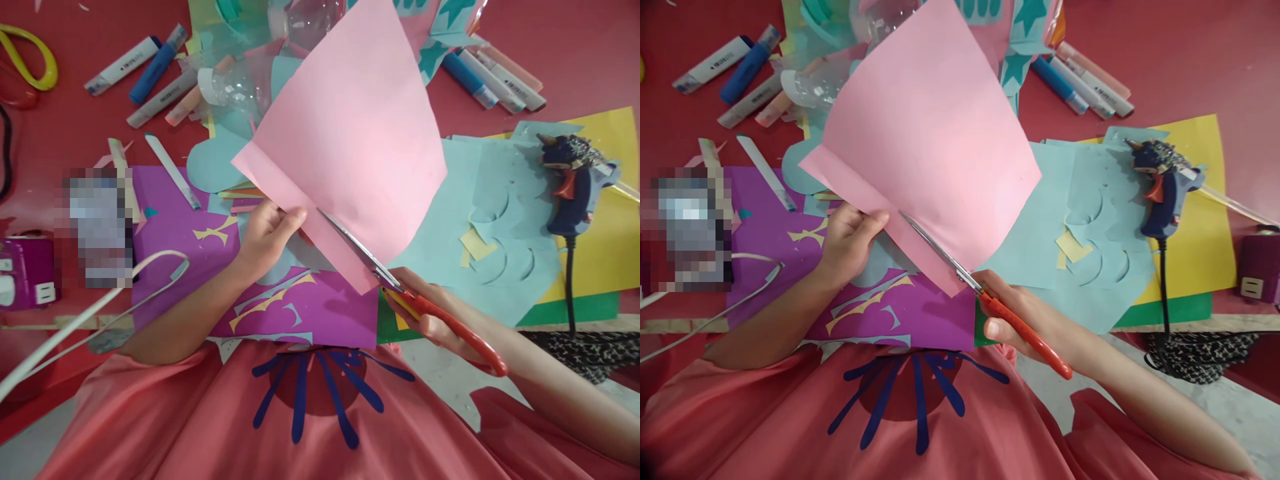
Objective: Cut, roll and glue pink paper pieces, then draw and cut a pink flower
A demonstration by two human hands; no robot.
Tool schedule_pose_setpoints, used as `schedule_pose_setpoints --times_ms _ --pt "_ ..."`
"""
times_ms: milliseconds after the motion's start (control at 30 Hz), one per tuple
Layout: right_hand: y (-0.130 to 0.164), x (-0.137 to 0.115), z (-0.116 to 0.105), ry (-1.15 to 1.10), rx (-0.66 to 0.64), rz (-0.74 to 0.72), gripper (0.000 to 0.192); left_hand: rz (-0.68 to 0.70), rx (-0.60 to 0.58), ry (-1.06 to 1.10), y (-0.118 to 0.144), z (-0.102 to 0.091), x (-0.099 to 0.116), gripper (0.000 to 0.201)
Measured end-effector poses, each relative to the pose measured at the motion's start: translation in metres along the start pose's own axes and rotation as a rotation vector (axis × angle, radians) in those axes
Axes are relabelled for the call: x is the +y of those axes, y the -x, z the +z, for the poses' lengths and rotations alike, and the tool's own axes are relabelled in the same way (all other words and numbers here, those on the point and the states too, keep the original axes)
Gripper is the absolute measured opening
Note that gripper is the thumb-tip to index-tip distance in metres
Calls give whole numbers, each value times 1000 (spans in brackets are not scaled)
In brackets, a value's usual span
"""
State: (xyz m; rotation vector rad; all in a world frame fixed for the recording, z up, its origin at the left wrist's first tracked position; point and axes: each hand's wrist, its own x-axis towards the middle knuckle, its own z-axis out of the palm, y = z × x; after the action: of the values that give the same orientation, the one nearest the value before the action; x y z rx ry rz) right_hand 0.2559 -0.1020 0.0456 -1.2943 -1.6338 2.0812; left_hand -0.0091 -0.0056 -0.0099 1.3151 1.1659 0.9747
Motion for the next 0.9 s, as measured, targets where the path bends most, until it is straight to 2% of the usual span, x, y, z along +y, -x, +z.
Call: schedule_pose_setpoints --times_ms 67,233,400,733,900 --pt "1 -1 0 0 -15 23 54 31 -10 15 0 1 3 45" --pt "0 -10 -1 -84 -70 26 55 -14 -102 118 0 3 4 52" --pt "-3 -11 -1 -160 -92 32 50 -4 -132 156 1 6 4 54" --pt "-15 -14 5 -188 -5 36 63 -39 -199 177 2 4 3 49" --pt "-18 -15 9 -226 42 50 69 -51 -190 157 1 3 5 52"
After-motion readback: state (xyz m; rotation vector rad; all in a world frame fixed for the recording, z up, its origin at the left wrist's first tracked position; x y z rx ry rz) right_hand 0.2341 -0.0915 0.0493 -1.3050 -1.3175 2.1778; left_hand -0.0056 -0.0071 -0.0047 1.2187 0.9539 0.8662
